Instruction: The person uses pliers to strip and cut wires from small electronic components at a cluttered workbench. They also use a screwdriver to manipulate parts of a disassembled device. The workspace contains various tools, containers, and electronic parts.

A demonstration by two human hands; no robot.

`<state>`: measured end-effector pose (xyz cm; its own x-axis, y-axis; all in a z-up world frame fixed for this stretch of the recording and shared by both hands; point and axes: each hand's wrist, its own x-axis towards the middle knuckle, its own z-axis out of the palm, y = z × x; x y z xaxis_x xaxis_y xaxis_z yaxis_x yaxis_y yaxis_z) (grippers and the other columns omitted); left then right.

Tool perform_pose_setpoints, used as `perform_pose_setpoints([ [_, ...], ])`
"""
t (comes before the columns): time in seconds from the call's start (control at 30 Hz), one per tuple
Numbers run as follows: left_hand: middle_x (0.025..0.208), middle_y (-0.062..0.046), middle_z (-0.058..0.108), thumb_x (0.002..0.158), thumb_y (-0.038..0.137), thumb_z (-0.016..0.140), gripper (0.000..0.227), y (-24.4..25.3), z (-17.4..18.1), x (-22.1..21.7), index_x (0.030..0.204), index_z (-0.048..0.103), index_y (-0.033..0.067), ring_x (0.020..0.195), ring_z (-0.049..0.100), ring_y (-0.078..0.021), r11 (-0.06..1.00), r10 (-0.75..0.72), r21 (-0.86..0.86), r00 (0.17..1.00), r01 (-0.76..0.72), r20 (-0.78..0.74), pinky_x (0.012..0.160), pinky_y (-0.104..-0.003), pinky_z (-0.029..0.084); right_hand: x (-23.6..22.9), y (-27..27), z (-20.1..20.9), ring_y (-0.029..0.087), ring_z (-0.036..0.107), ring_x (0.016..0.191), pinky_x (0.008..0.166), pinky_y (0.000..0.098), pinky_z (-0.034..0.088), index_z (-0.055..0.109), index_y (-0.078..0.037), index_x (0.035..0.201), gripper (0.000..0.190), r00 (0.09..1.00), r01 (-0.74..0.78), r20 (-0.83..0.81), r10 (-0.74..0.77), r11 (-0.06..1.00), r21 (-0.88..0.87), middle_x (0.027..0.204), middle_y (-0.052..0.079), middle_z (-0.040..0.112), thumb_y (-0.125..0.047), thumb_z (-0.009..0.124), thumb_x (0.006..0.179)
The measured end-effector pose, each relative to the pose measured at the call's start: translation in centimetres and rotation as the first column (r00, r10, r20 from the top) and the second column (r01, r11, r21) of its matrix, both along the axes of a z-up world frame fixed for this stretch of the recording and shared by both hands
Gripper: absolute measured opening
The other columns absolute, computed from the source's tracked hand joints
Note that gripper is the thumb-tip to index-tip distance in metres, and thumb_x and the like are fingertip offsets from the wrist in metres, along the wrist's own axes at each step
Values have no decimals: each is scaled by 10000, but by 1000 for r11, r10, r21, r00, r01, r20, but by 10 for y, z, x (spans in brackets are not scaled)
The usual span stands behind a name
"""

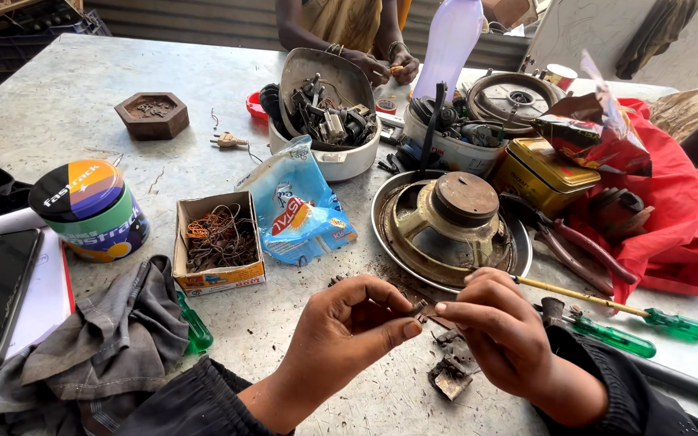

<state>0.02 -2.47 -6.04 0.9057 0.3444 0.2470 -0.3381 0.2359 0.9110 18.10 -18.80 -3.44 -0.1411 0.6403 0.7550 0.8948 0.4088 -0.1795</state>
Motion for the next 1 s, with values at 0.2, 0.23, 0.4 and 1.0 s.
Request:
perform_pose_setpoints([
  [0.2,963,-84,772,905,63,788,301,0,10,-1,1189,695,27,874,740,-94,970,59,238,998,-52,-22,761,-227,631,-3,-3,-8,144,538,692,669,320,406,772,-80,1072,286,988,80,-121,-94,990,-118,757,-10,581,-119,818,792],
  [0.23,998,-75,746,887,76,798,340,-1,13,-2,1209,693,46,879,747,-99,948,79,308,997,-75,-2,755,-228,638,-3,-3,-9,150,556,723,684,315,422,771,-87,1061,251,985,86,-138,-103,988,-125,785,-4,593,-113,805,813],
  [0.4,1148,-52,661,844,144,814,430,-1,25,-6,1260,711,113,905,762,-117,867,119,487,993,-109,11,731,-234,668,-1,-2,-12,154,619,833,741,300,476,761,-93,1030,138,967,54,-235,-95,983,-174,885,13,650,-99,756,892],
  [1.0,1100,-15,687,839,114,811,307,-2,22,-3,1138,747,83,903,725,-94,918,92,391,994,-62,-58,742,-243,636,-4,-2,-6,183,633,863,764,319,498,734,-74,1020,162,985,63,-152,-86,987,-150,946,35,660,-66,755,860],
])
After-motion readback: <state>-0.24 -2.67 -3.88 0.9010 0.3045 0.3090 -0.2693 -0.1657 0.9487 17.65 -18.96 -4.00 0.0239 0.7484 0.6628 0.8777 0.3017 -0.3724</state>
